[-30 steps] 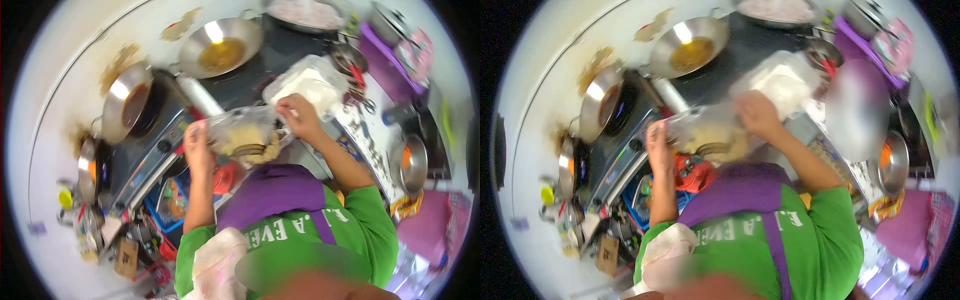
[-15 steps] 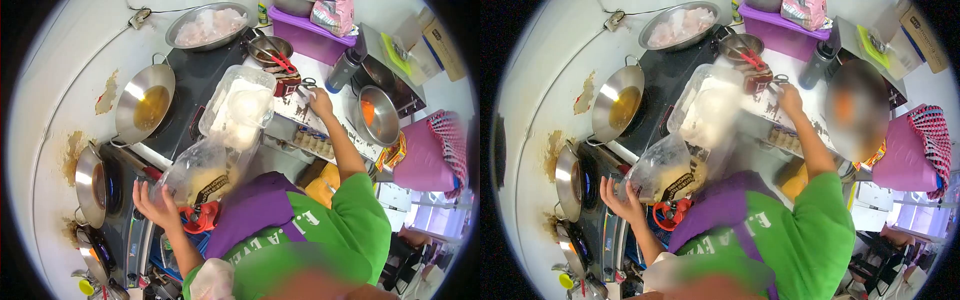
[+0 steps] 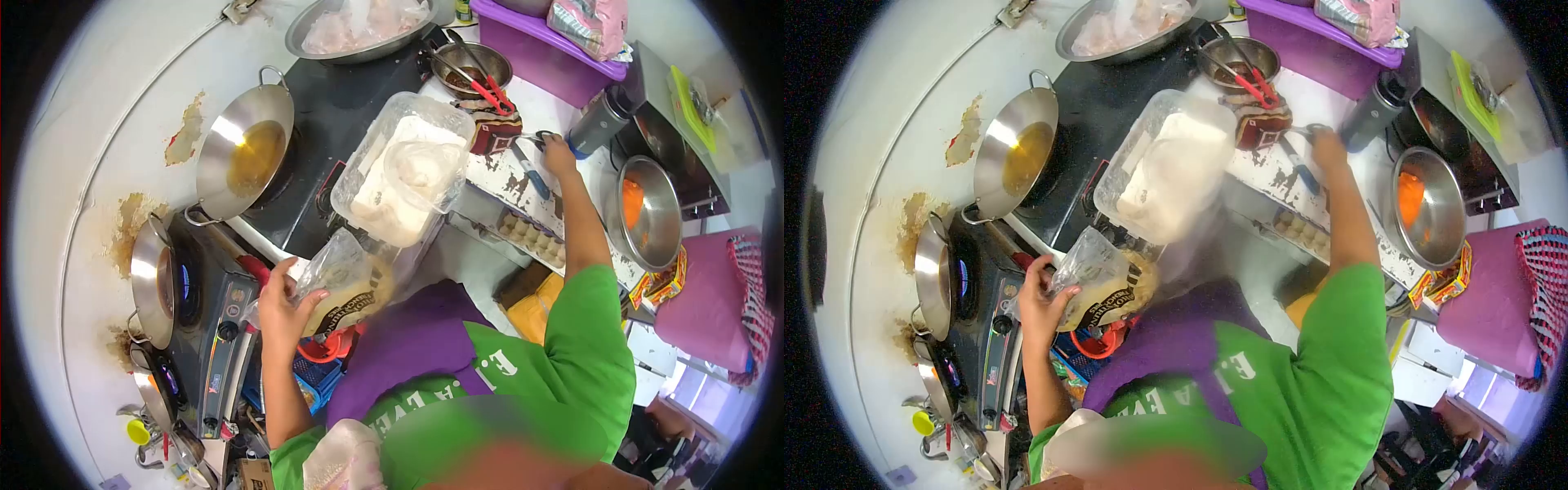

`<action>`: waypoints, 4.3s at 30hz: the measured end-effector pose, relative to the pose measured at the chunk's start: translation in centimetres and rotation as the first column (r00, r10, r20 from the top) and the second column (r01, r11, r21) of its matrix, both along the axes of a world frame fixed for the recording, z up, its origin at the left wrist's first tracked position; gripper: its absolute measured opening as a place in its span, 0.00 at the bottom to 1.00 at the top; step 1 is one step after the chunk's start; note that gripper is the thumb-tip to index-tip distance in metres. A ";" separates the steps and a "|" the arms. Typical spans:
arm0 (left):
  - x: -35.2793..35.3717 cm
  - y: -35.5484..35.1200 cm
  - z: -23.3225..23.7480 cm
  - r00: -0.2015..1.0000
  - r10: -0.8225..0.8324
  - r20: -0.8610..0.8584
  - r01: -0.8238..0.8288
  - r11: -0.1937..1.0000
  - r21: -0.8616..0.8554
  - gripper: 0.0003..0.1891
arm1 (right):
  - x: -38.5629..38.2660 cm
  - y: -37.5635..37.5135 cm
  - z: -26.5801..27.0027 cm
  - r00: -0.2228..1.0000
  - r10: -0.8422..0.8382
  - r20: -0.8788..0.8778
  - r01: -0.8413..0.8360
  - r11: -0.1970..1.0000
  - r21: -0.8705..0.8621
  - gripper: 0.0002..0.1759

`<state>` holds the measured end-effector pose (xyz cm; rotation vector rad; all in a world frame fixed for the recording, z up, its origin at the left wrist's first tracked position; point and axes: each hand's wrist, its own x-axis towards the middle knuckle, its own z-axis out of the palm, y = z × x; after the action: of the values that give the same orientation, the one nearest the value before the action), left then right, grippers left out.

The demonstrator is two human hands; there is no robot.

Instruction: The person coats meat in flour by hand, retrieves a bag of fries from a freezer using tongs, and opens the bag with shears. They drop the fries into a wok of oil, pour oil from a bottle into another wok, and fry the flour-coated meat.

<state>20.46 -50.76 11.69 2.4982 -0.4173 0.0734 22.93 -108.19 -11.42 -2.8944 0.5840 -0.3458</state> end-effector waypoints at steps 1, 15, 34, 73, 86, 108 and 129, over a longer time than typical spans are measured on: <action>0.0 0.2 0.1 0.999 -0.027 0.027 0.027 0.999 0.023 0.13 | -0.5 -0.2 0.7 0.998 0.048 -0.035 -0.049 0.998 -0.038 0.19; 0.5 -1.3 -0.6 0.906 -0.303 0.295 0.224 0.936 0.272 0.06 | -6.1 -1.0 -1.3 0.976 -0.137 -0.171 0.143 0.990 0.022 0.11; 1.1 -0.4 -1.2 0.807 -0.270 0.525 0.296 0.954 0.035 0.04 | -8.2 21.3 21.3 0.720 0.688 0.095 -0.620 0.576 0.532 0.41; 2.3 0.3 0.5 0.807 -0.409 0.426 0.400 0.909 0.115 0.04 | -5.4 29.9 30.5 0.434 0.892 -0.128 -0.892 0.445 0.081 0.30; 1.7 -0.3 1.0 0.821 -0.417 0.389 0.468 0.883 -0.043 0.04 | -5.6 30.6 30.3 0.452 0.870 -0.195 -0.880 0.471 0.066 0.28; 0.8 -0.1 2.0 0.827 -0.357 0.435 0.389 0.921 0.016 0.03 | -5.7 32.2 31.0 0.426 0.876 -0.226 -0.894 0.446 0.043 0.29; 1.6 0.4 2.0 0.860 -0.324 0.394 0.391 0.915 -0.103 0.03 | -9.2 30.0 33.5 0.508 0.834 -0.214 -0.851 0.525 0.028 0.30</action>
<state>22.11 -50.33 13.68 2.1836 -0.9851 0.4195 13.68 -78.18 22.07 -2.8621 -0.8948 0.0913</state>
